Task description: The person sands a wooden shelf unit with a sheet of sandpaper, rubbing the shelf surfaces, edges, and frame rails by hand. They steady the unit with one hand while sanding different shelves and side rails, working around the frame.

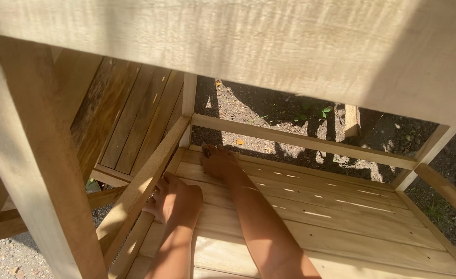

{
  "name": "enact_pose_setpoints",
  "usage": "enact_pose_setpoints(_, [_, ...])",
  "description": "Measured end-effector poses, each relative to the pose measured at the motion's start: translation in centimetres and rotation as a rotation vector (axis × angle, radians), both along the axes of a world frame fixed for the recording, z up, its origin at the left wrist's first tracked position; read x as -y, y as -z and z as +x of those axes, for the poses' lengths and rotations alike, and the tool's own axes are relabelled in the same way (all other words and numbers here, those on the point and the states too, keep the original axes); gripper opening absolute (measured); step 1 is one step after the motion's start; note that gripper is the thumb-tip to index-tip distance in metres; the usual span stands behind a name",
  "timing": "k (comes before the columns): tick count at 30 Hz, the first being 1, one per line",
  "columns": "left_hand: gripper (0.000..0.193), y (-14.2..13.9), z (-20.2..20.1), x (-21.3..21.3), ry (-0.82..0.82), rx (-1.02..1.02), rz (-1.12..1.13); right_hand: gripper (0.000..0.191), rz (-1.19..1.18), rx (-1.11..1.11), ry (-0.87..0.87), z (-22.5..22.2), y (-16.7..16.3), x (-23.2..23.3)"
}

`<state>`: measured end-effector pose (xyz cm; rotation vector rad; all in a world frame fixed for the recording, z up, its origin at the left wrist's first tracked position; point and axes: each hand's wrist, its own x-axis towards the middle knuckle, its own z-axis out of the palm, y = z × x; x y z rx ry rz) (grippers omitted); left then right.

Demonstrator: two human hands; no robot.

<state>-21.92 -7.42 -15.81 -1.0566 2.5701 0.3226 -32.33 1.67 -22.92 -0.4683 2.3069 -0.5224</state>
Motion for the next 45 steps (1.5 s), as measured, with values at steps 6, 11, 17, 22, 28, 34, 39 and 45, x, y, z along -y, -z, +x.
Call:
enact_pose_setpoints(6, [0.083, 1.4, 0.4, 0.1, -0.060, -0.174, 0.029, 0.066, -0.172, 0.030, -0.189, 2.2, -0.4, 2.3])
enact_pose_setpoints(11, [0.082, 2.1, 0.7, 0.1, -0.080, -0.240, 0.028, 0.061, -0.178, -0.065, -0.104, 1.0, 0.9, 4.3])
enact_pose_setpoints(17, [0.081, 2.0, 0.3, 0.3, -0.079, -0.338, -0.012, 0.064, -0.191, -0.078, -0.194, 1.8, 1.8, 1.2])
enact_pose_setpoints(22, [0.067, 2.2, 0.0, 0.1, -0.163, -0.323, -0.019, 0.062, -0.144, -0.049, -0.149, 1.4, 1.5, 3.1])
enact_pose_setpoints(28, [0.073, 2.8, 0.2, 0.2, -0.026, -0.426, -0.232, 0.060, -0.215, 0.048, -0.175, 2.9, 1.7, 0.7])
enact_pose_setpoints(34, [0.057, 2.4, 0.1, 0.3, -0.142, -0.294, -0.102, 0.064, -0.199, -0.027, -0.124, 1.3, 2.0, 2.9])
enact_pose_setpoints(39, [0.065, 1.9, 0.4, 0.1, -0.173, -0.264, 0.057, 0.071, -0.086, -0.156, -0.435, 4.7, 0.4, 0.7])
enact_pose_setpoints(45, [0.073, 2.4, 0.6, 0.1, -0.076, -0.355, -0.082, 0.064, -0.124, -0.001, -0.218, 3.5, 0.3, -0.2])
